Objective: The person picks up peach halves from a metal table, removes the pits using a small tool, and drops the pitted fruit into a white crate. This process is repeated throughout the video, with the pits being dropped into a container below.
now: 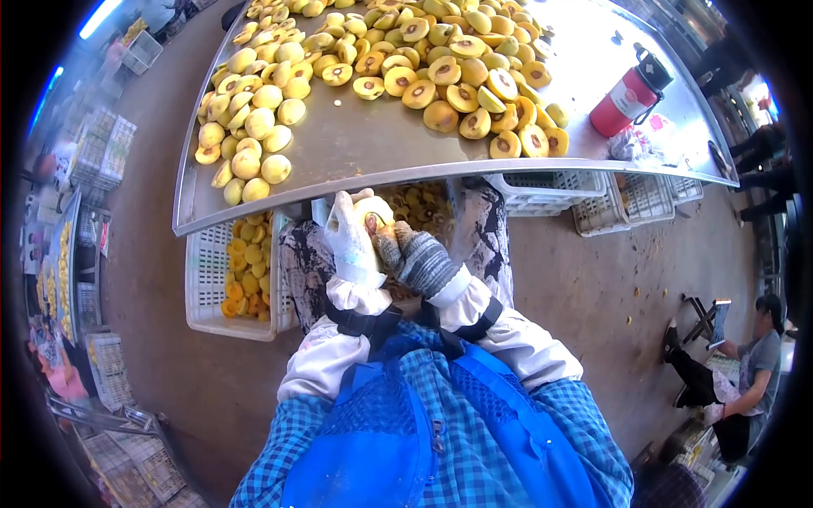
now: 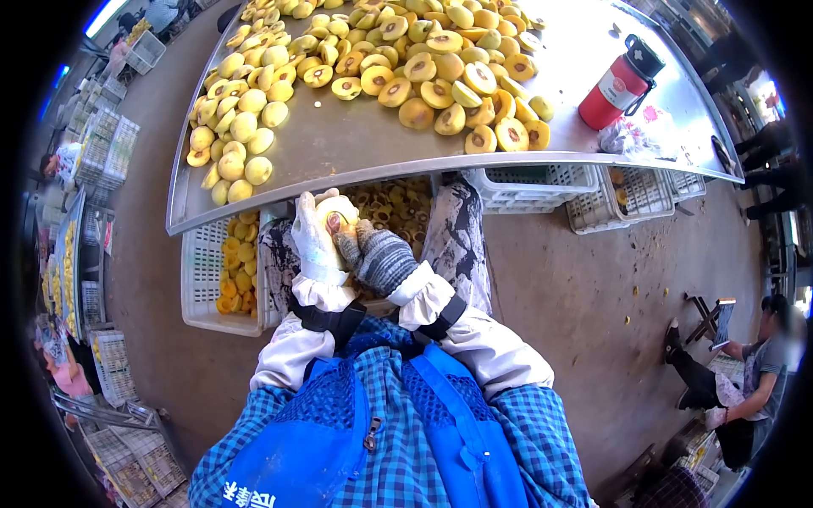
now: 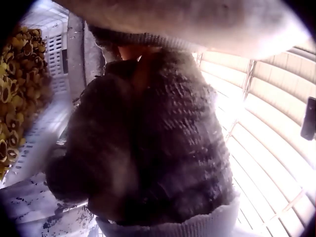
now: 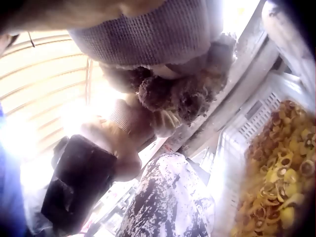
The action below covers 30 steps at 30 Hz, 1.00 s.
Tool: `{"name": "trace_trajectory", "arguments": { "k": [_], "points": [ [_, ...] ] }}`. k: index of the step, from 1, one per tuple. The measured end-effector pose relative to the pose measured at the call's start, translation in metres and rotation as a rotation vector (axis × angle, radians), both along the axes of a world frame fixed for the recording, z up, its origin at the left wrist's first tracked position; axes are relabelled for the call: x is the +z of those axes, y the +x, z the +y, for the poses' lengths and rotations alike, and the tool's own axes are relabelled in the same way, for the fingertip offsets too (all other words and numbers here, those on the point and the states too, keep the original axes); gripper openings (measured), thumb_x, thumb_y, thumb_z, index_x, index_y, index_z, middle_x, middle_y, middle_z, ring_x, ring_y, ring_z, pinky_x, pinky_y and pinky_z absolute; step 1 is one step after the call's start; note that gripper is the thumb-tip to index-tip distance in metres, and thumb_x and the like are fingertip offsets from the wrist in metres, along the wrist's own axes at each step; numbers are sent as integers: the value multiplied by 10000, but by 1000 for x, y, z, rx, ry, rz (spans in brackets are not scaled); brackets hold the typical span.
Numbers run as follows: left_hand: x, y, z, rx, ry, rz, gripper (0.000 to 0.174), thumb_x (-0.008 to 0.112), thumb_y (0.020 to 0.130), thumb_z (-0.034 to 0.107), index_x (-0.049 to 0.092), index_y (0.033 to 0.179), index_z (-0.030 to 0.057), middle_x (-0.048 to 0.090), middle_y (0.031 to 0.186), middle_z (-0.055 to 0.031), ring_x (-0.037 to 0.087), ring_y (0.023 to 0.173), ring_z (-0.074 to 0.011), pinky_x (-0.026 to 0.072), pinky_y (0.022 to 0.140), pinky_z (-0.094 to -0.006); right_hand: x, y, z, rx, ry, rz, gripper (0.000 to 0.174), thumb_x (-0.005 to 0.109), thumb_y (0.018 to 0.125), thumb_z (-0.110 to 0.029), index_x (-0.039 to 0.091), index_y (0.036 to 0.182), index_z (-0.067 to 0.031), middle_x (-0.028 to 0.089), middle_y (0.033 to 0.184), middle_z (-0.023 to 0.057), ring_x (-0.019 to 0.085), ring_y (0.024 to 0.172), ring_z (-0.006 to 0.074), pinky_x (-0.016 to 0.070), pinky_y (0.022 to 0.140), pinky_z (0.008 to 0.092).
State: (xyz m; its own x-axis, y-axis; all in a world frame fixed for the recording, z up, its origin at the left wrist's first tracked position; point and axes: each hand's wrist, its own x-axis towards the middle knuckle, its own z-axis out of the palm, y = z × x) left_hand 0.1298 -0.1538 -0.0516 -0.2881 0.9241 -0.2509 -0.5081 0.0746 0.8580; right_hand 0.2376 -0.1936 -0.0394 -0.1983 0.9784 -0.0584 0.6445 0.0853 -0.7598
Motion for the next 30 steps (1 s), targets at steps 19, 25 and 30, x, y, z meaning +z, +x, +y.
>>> {"name": "trace_trajectory", "arguments": {
  "k": [19,25,30],
  "points": [
    [19,11,-11,112,333,412,335,457,939,330,576,961,17,604,934,-64,554,873,-156,459,787,-285,-39,-23,-10,19,687,59,447,499,759,-124,444,1163,59,535,885,240,549,786,390,450,673,458],
    [12,6,-8,113,247,387,310,461,936,311,576,949,23,599,911,-64,554,822,-145,466,747,-270,-34,-15,-6,122,719,40,600,559,704,-118,378,1240,82,544,913,254,554,804,391,464,715,430],
    [19,6,-11,29,220,167,277,466,936,274,587,937,24,599,880,-55,547,770,-121,467,706,-247,-24,-8,-8,186,654,-20,632,564,694,-112,366,1264,74,552,889,238,560,777,381,468,687,423]
  ]
}}
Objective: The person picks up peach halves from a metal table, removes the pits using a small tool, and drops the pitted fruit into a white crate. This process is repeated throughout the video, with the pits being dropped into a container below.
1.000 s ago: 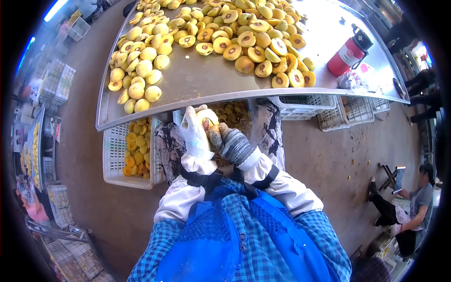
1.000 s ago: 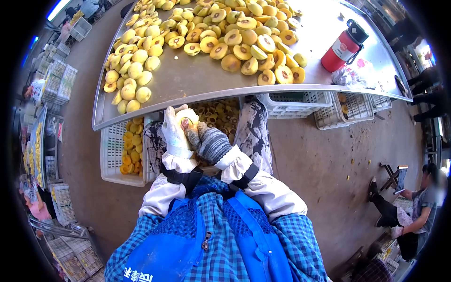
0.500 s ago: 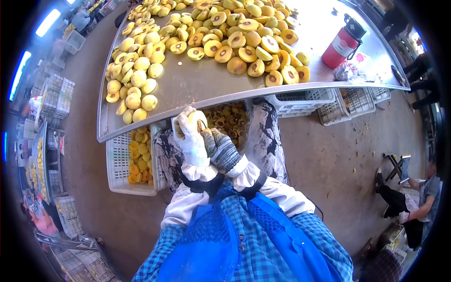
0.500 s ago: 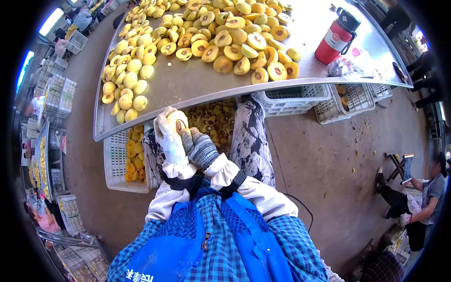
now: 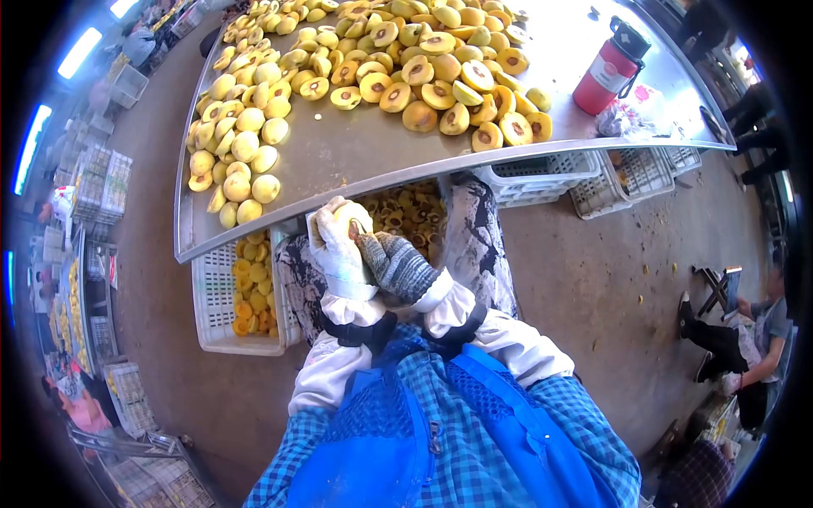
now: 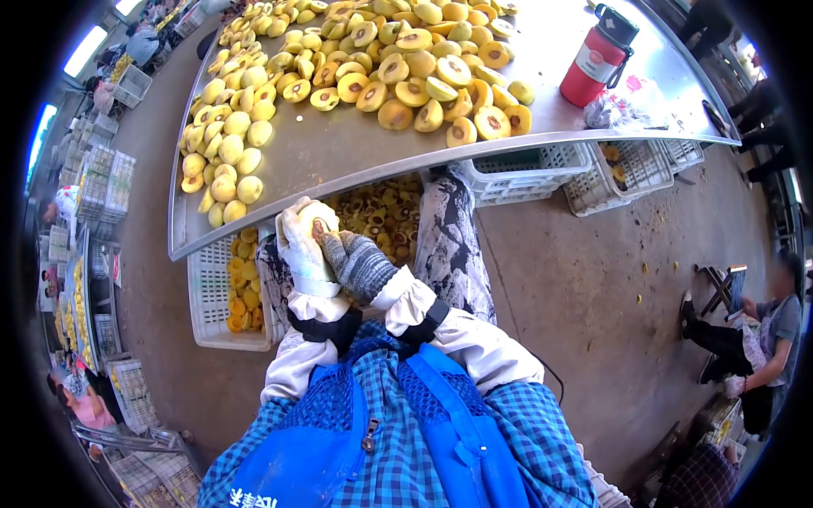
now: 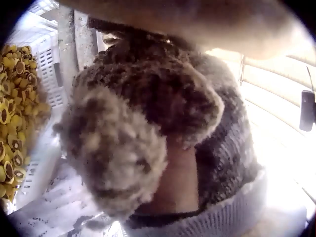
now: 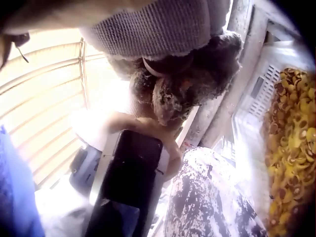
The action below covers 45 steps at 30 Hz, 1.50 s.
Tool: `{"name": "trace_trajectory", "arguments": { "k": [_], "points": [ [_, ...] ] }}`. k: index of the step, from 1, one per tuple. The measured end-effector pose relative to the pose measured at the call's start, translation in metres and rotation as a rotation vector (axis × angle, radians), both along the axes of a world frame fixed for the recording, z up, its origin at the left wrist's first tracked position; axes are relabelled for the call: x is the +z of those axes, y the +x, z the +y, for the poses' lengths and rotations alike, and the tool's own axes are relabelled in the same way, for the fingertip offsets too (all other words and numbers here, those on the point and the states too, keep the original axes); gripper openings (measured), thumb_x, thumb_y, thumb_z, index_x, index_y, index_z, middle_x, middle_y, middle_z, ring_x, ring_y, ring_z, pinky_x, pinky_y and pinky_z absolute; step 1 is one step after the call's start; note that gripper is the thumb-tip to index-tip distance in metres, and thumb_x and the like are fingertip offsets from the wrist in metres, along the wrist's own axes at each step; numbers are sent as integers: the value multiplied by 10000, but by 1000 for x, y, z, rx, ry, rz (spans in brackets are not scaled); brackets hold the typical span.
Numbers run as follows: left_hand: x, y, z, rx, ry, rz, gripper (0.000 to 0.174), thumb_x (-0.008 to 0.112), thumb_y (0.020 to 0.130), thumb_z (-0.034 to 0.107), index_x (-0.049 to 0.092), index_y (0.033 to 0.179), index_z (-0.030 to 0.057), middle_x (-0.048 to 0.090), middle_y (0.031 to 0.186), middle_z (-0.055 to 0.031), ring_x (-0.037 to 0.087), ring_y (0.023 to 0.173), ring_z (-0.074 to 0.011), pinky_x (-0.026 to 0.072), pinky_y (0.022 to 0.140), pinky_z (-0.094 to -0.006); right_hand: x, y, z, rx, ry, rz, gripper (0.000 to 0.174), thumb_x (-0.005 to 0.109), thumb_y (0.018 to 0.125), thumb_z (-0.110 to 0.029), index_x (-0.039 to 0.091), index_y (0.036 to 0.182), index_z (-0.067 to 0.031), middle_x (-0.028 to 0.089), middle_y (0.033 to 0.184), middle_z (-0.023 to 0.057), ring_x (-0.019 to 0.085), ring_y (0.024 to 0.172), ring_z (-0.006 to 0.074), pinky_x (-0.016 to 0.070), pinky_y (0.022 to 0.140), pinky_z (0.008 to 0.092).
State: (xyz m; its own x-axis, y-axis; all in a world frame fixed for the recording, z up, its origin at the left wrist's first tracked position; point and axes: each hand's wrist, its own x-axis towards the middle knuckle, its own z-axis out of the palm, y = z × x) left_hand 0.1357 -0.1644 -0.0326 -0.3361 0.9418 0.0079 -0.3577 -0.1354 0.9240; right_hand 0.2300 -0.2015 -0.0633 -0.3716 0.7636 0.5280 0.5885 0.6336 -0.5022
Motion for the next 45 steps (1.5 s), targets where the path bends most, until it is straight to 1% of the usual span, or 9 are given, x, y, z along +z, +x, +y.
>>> {"name": "trace_trajectory", "arguments": {
  "k": [3,5,7,16,18,23,26,30,45],
  "points": [
    [-7,-2,2,15,2,22,271,467,934,266,585,941,22,599,863,-57,555,764,-127,472,703,-249,5,-1,0,-25,98,58,521,540,746,-106,408,1225,52,569,838,207,570,720,361,473,633,417],
    [-17,-4,4,22,38,53,269,471,931,267,583,944,23,598,853,-59,558,758,-130,474,700,-248,20,2,1,100,-379,335,447,516,787,-101,426,1202,37,576,806,201,574,683,359,473,606,417],
    [-17,-3,4,42,66,123,267,476,928,269,581,943,24,598,845,-60,562,750,-134,477,693,-249,1,0,11,78,-124,262,361,485,845,-114,441,1178,19,587,772,198,580,644,361,474,569,419],
    [4,0,-6,-32,21,4,263,464,931,264,571,938,23,599,823,-76,576,676,-161,493,599,-266,-5,-3,-1,-10,0,80,454,492,786,-85,419,1221,24,577,855,245,570,703,388,458,605,455],
    [9,1,-7,-83,8,-62,266,455,934,260,570,948,20,602,807,-81,583,663,-166,499,584,-268,0,-5,-1,-41,-138,152,312,454,875,-173,510,1102,34,583,803,245,567,682,381,456,606,457],
    [-2,-5,-2,-127,-105,-25,293,436,927,260,580,917,6,614,807,-93,598,675,-173,515,609,-269,-1,-4,1,-99,-456,240,486,385,933,-405,578,915,42,591,724,250,583,679,392,459,594,466],
    [-20,-16,8,-203,-206,57,333,405,913,256,596,922,-17,618,847,-109,605,712,-192,517,648,-282,-20,-2,5,-158,-517,80,362,511,857,-294,546,949,55,554,685,246,546,559,375,435,476,449],
    [-35,-22,12,-306,-227,141,315,411,915,221,615,874,-16,631,828,-93,609,721,-162,514,643,-263,-13,6,2,-260,-582,12,453,454,881,-426,545,848,17,542,541,217,549,490,384,422,449,469],
    [-32,-6,9,-156,-267,-66,239,487,904,219,600,910,9,636,859,-91,620,696,-166,530,606,-258,-7,2,-2,-341,-783,108,517,377,897,-491,507,936,7,587,667,248,591,641,402,460,570,484]
  ]
}}
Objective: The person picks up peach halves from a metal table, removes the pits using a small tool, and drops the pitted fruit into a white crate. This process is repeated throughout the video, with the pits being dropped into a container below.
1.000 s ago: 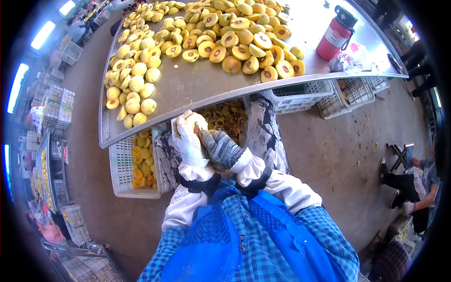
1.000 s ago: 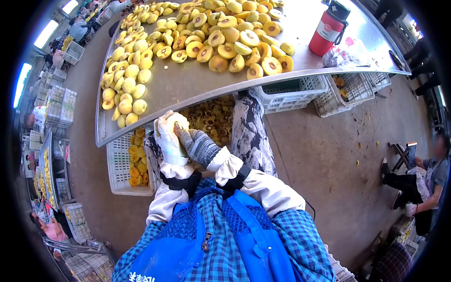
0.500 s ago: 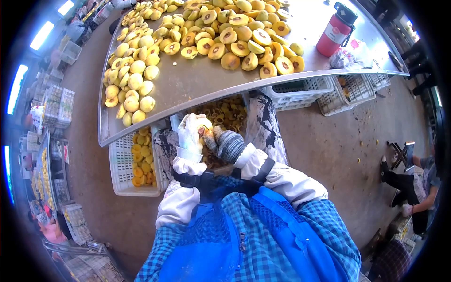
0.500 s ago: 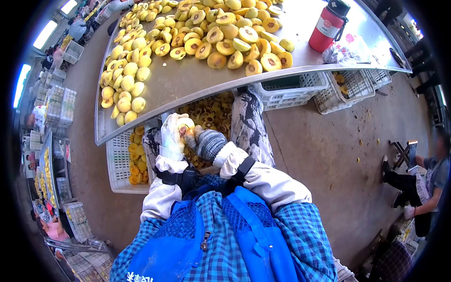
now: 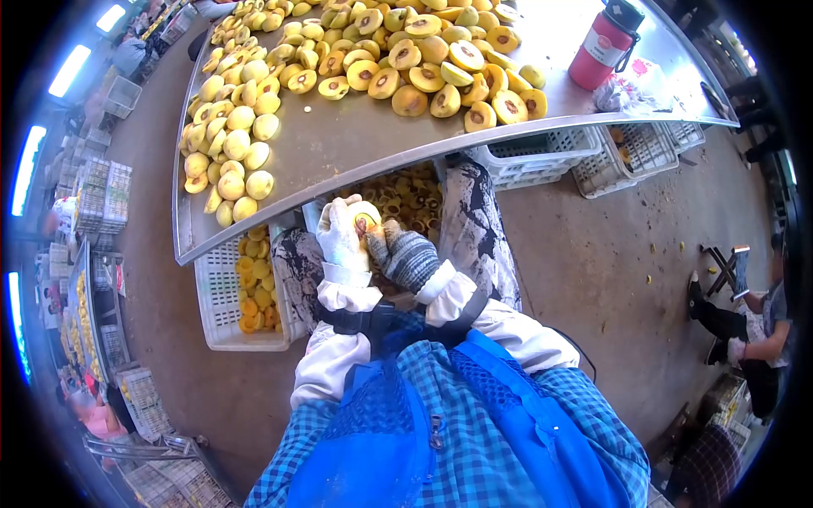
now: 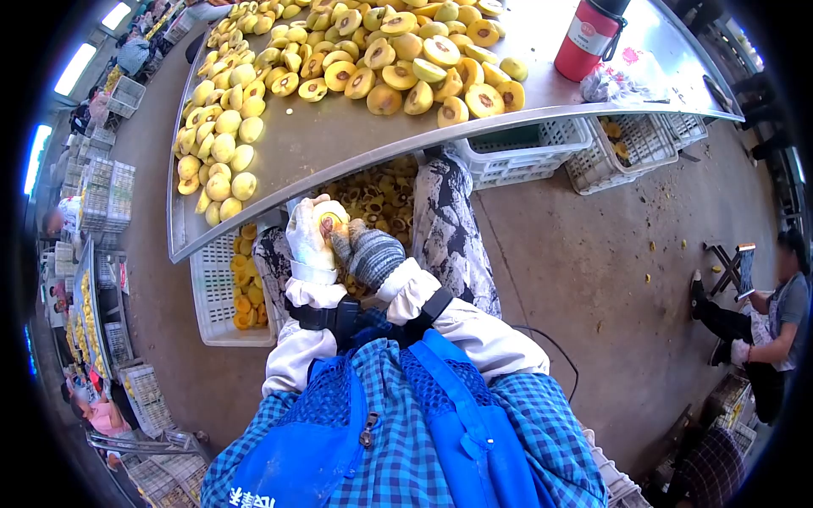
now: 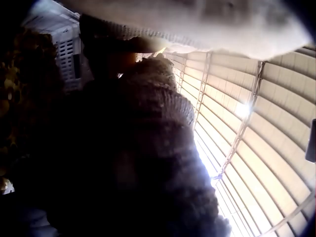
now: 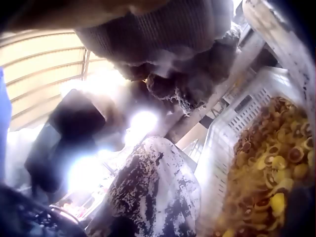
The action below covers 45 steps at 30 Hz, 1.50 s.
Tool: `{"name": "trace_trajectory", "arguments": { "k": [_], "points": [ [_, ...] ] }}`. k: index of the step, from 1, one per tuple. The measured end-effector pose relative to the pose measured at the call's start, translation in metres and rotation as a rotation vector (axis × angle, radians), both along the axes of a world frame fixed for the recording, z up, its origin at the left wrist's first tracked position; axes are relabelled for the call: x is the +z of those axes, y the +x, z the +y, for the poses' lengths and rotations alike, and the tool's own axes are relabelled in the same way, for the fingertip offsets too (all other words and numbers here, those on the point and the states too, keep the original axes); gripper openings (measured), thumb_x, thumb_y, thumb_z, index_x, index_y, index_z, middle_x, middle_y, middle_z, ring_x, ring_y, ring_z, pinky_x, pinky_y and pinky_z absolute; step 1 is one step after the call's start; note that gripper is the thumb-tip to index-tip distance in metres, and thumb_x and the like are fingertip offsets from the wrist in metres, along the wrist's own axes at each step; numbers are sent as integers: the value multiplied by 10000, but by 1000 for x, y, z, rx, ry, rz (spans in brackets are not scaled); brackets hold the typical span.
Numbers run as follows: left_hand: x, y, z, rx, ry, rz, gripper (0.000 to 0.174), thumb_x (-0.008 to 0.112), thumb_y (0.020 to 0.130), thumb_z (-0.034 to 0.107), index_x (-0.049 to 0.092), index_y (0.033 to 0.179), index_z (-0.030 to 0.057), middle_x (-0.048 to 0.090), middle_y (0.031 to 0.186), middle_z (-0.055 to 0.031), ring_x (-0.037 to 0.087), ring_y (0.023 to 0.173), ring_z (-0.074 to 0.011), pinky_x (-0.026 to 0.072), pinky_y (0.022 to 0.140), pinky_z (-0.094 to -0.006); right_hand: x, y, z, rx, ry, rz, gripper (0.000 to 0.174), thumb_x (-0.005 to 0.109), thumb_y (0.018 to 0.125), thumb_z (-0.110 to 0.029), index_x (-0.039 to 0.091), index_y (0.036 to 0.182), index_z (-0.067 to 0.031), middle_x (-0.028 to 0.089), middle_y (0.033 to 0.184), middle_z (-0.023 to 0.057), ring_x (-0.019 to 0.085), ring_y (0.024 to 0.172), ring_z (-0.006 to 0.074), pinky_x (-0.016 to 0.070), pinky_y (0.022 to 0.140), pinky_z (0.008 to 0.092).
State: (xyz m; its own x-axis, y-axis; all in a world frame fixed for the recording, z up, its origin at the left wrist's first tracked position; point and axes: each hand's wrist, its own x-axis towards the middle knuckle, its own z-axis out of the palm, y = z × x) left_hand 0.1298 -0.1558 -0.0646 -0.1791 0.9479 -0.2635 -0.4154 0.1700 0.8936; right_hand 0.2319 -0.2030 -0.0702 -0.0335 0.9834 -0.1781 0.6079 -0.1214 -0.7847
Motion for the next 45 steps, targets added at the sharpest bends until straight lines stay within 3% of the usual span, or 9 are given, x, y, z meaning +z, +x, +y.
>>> {"name": "trace_trajectory", "arguments": {
  "k": [7,17,21,25,28,31,34,42,45],
  "points": [
    [-7,-2,-1,-8,54,-7,234,515,911,231,597,855,19,639,820,-86,608,636,-154,527,567,-257,0,3,2,30,-43,50,582,355,896,-526,530,931,28,602,723,258,603,719,401,473,641,470],
    [-4,-1,4,51,133,89,256,493,923,223,610,858,4,641,793,-85,599,630,-146,516,577,-251,-19,4,6,164,231,331,225,426,907,-146,581,1004,-14,570,784,222,562,644,359,441,522,438],
    [-9,3,7,137,245,383,263,484,928,222,609,839,10,650,824,-81,587,642,-122,504,591,-237,-8,3,6,118,315,478,358,497,911,-328,583,882,19,585,679,235,582,613,359,451,535,394],
    [1,9,7,135,240,453,255,482,922,193,611,829,-7,655,804,-76,584,641,-113,496,590,-222,-6,7,7,135,354,431,334,498,913,-298,583,884,24,597,681,212,594,608,323,454,530,377],
    [18,3,10,-126,134,222,242,492,909,163,616,807,-19,656,774,-75,584,628,-111,493,582,-219,-20,6,5,193,405,425,313,483,919,-274,586,883,20,614,698,196,597,618,321,459,539,373],
    [24,3,11,-354,98,481,201,519,887,125,625,801,-23,666,784,-92,598,641,-114,495,584,-222,-30,7,0,265,356,420,260,449,921,-212,579,901,12,617,786,207,602,675,323,479,569,369],
    [10,5,9,-253,87,223,201,537,897,160,627,833,-7,667,768,-97,617,627,-131,510,570,-230,-51,4,-1,312,589,315,255,463,923,-193,565,1012,23,607,810,136,605,716,243,497,637,297],
    [12,-3,3,-352,181,85,221,521,912,169,624,844,-14,668,804,-125,646,676,-173,536,615,-257,-22,14,-9,55,-542,1469,379,510,913,-383,604,1028,-34,621,785,34,571,686,100,471,577,231],
    [10,-5,5,-409,210,117,205,519,911,147,623,847,-18,668,810,-124,647,685,-177,536,630,-261,-34,10,-2,65,-425,1194,401,455,934,-397,623,906,-34,570,667,16,521,554,90,414,485,242]
  ]
}}
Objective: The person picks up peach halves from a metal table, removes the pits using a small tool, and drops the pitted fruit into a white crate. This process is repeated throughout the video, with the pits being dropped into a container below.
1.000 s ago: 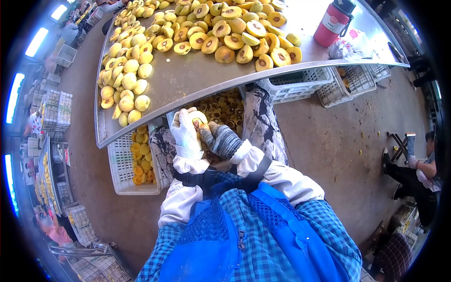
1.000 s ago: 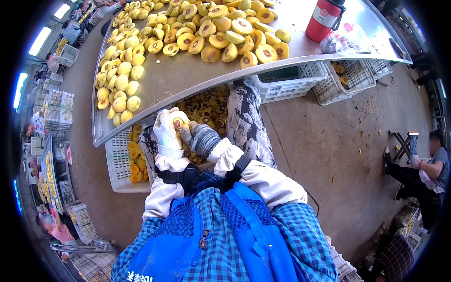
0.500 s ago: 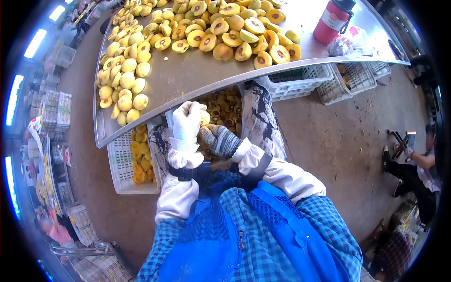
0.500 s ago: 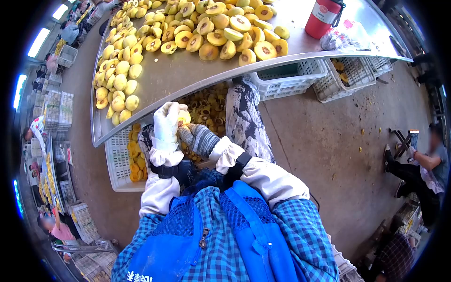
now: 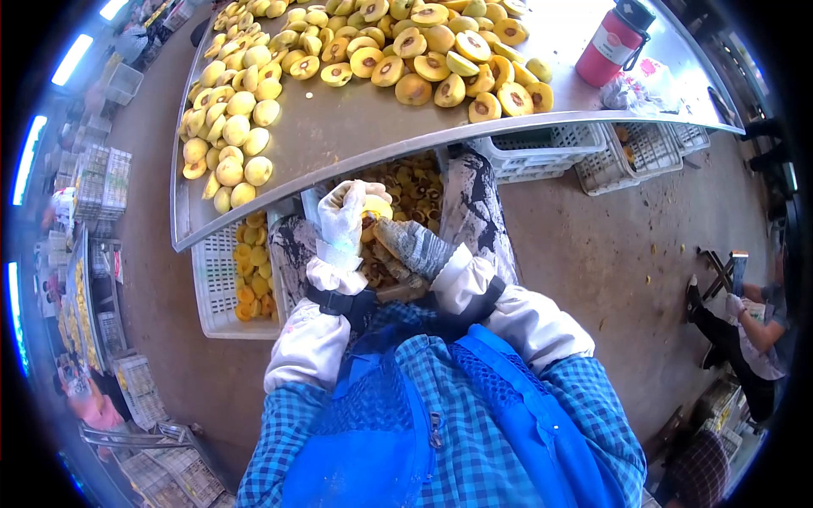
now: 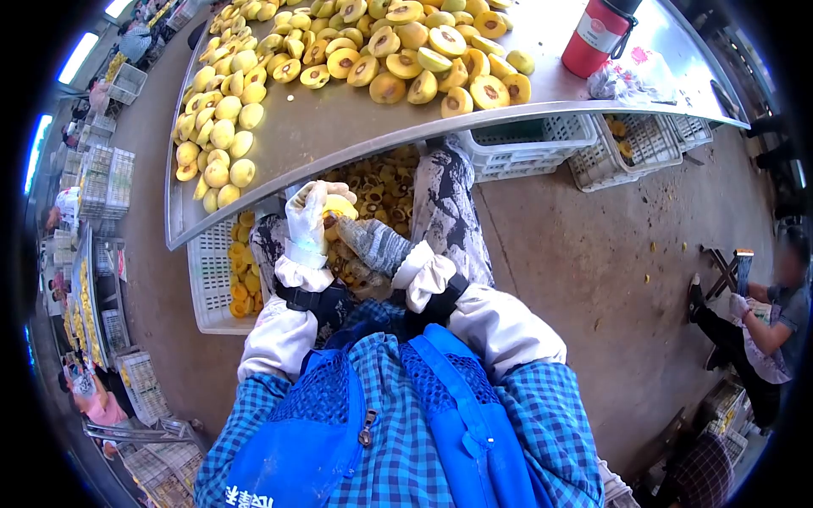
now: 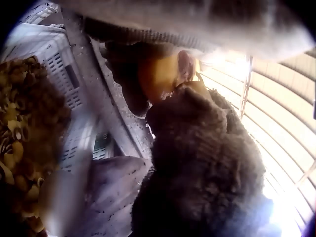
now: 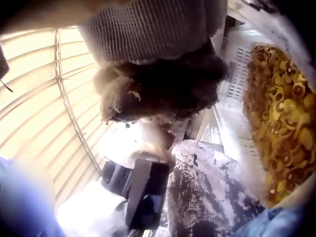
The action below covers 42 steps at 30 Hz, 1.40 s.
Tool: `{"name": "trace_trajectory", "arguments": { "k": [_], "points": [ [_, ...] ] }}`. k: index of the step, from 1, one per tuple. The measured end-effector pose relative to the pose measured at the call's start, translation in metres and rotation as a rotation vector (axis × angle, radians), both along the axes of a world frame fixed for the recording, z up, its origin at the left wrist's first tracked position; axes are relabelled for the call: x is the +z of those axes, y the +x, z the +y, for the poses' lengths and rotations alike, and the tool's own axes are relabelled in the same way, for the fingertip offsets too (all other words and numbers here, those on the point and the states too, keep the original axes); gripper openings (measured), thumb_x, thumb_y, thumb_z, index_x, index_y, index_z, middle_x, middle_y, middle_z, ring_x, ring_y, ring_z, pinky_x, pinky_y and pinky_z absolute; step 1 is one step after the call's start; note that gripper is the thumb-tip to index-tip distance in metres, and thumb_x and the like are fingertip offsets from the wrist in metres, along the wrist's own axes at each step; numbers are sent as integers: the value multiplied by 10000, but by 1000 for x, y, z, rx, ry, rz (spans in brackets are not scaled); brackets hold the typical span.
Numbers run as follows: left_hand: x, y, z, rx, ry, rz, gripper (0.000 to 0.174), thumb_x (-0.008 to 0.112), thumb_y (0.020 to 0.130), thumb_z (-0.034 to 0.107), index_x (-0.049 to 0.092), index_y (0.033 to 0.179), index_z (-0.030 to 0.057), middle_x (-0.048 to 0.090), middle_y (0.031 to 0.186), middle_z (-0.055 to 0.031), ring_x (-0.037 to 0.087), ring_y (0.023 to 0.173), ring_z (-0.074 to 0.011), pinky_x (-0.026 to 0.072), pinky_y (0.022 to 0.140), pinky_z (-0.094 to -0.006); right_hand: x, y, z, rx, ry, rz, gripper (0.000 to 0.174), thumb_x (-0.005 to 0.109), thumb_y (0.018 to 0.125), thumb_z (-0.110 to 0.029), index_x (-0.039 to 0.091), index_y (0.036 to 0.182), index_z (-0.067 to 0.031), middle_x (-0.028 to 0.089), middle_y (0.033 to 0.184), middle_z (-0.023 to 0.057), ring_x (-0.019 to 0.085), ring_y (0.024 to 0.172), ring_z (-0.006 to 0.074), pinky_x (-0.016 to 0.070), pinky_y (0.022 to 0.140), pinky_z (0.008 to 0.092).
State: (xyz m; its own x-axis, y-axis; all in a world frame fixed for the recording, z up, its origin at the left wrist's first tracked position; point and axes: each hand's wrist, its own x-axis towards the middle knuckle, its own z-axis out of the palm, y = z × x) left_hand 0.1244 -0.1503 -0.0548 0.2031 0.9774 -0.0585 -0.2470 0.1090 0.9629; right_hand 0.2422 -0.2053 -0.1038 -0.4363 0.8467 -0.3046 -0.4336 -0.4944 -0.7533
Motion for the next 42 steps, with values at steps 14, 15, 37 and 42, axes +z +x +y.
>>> {"name": "trace_trajectory", "arguments": {
  "k": [14,15,37,42],
  "points": [
    [15,-1,-26,-85,-75,-215,269,512,890,207,624,862,-36,658,808,-153,638,682,-210,527,650,-296,47,35,-23,381,-193,353,405,534,849,-494,583,841,-92,521,591,32,433,385,110,335,338,224],
    [17,0,-29,-74,-78,-250,311,528,874,261,625,855,-34,653,796,-163,630,656,-218,525,632,-299,43,28,-25,324,-244,357,404,543,842,-497,581,842,-95,519,593,31,429,384,108,333,336,221],
    [36,-24,-41,100,-294,-367,374,447,889,331,607,859,-6,627,775,-164,625,630,-264,536,576,-335,39,-27,-33,124,-329,326,377,457,918,-449,531,975,-84,550,715,14,471,483,94,359,397,207],
    [-5,-24,-41,154,-482,-940,343,430,875,315,571,743,31,584,749,-143,588,711,-277,526,661,-363,34,-27,-34,100,-197,548,341,393,955,-400,532,896,-95,523,742,6,487,549,101,392,448,212]
  ]
}}
